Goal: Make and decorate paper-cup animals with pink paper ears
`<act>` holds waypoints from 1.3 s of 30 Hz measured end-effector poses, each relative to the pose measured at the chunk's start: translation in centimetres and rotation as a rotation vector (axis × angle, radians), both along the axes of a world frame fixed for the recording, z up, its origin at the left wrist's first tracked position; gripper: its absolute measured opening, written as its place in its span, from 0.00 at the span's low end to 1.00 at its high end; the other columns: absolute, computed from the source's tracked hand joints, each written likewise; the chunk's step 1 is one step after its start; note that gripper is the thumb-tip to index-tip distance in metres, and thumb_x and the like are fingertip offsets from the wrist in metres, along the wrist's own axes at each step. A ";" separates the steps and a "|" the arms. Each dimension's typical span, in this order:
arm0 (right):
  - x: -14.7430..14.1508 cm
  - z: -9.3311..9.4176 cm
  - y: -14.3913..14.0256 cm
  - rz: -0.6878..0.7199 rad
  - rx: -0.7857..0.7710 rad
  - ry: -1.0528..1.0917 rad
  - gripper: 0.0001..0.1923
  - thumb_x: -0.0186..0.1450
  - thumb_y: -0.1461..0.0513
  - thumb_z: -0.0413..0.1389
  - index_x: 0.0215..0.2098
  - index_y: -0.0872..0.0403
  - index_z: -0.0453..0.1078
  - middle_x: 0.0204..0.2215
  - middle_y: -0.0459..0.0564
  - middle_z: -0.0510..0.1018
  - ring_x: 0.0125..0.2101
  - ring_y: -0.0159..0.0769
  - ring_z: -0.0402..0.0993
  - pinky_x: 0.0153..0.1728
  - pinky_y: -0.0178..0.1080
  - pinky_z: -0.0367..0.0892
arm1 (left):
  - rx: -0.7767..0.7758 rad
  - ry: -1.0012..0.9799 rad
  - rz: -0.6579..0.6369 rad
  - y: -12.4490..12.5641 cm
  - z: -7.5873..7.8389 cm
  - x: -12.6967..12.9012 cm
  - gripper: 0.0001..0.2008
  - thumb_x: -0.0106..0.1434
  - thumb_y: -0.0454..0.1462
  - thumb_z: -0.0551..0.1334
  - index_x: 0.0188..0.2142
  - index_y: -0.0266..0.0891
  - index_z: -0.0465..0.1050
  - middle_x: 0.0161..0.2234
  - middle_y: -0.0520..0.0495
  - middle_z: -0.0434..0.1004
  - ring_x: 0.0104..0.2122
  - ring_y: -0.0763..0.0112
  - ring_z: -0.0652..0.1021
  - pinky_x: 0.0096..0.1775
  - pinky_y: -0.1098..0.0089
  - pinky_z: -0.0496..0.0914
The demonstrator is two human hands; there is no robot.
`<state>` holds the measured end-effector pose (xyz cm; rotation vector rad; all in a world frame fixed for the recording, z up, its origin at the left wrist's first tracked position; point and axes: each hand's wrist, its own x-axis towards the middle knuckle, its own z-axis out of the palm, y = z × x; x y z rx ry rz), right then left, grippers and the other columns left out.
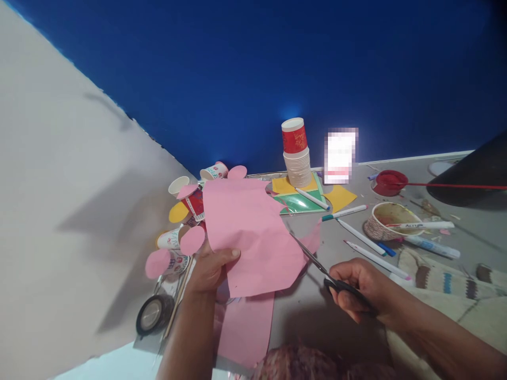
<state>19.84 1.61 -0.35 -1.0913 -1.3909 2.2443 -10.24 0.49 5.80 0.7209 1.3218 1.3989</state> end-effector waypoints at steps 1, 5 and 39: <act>0.0 0.0 0.0 0.000 -0.005 0.001 0.24 0.48 0.45 0.69 0.20 0.53 0.67 0.12 0.41 0.68 0.15 0.25 0.59 0.18 0.32 0.46 | -0.003 -0.002 0.003 0.0 0.0 -0.1 0.38 0.38 0.34 0.76 0.54 0.39 0.79 0.40 0.41 0.88 0.37 0.48 0.86 0.43 0.52 0.82; 0.0 -0.1 -0.1 -0.003 0.010 0.008 0.28 0.47 0.41 0.69 0.21 0.53 0.66 0.12 0.40 0.67 0.14 0.25 0.59 0.18 0.31 0.45 | -0.016 -0.004 0.020 0.0 -0.1 -0.3 0.39 0.37 0.33 0.76 0.54 0.39 0.79 0.38 0.42 0.88 0.36 0.49 0.86 0.43 0.54 0.82; -0.3 1.2 0.0 0.068 -0.071 0.053 0.28 0.46 0.42 0.73 0.20 0.54 0.68 0.14 0.40 0.67 0.14 0.26 0.63 0.17 0.31 0.55 | -0.035 -0.028 -0.121 -0.3 -1.3 -1.2 0.38 0.39 0.34 0.78 0.53 0.36 0.78 0.38 0.40 0.87 0.37 0.47 0.87 0.39 0.56 0.82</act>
